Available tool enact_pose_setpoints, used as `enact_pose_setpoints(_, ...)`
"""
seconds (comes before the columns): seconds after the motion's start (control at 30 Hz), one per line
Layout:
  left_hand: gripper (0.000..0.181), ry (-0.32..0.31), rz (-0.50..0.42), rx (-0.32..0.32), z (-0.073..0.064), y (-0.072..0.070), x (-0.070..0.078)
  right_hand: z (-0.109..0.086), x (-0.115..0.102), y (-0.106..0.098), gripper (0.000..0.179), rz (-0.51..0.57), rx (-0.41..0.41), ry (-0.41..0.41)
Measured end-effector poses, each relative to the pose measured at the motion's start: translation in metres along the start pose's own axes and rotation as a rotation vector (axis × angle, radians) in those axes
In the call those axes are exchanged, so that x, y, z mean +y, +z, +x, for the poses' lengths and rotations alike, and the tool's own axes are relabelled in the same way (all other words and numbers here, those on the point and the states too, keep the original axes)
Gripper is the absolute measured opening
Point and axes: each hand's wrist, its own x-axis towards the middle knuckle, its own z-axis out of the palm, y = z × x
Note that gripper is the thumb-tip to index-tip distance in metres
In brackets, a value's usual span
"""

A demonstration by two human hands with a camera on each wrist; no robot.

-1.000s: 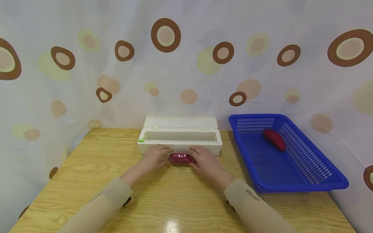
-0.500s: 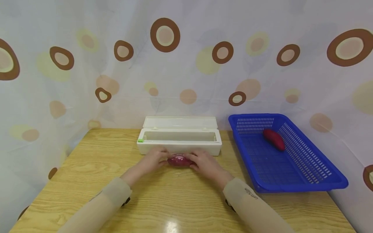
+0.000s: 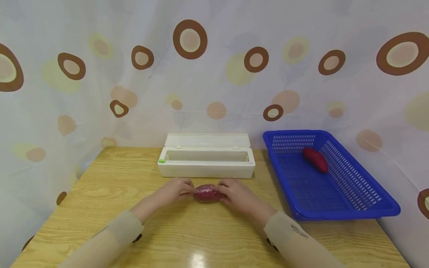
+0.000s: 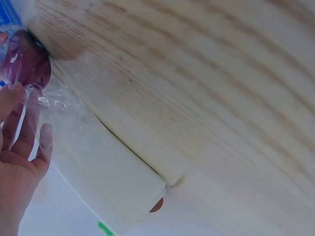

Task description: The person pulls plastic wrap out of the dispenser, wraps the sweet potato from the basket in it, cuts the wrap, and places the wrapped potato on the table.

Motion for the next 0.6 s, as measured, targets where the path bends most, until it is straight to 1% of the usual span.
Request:
enact_pose_setpoints(0.13, 0.019, 0.038, 0.007, 0.009, -0.004, 0.000, 0.001, -0.004, -0.003, 0.000, 0.044, -0.022, 0.039, -0.031)
enact_pose_setpoints(0.23, 0.018, 0.050, 0.012, 0.010, -0.007, 0.000, 0.000, -0.004, -0.003, 0.003, 0.046, -0.008, 0.053, -0.059)
enact_pose_setpoints(0.3, 0.018, 0.049, 0.017, 0.010, -0.008, 0.000, -0.001, -0.004, -0.002, 0.004, 0.047, -0.006, 0.048, -0.068)
enact_pose_setpoints(0.37, 0.016, 0.035, 0.012, 0.011, -0.009, 0.000, -0.002, -0.004, -0.002, 0.006, 0.047, 0.001, 0.031, -0.061)
enact_pose_setpoints(0.43, 0.013, -0.011, -0.012, 0.010, -0.010, -0.001, -0.002, -0.003, -0.002, 0.007, 0.046, 0.007, 0.007, -0.039)
enact_pose_setpoints(0.5, 0.016, -0.079, -0.034, 0.010, -0.011, -0.002, -0.001, -0.003, -0.002, 0.006, 0.044, 0.022, -0.013, -0.013)
enact_pose_setpoints(0.6, 0.031, -0.190, -0.049, -0.007, -0.012, -0.003, -0.001, -0.002, -0.002, 0.006, 0.043, 0.037, -0.034, 0.014)
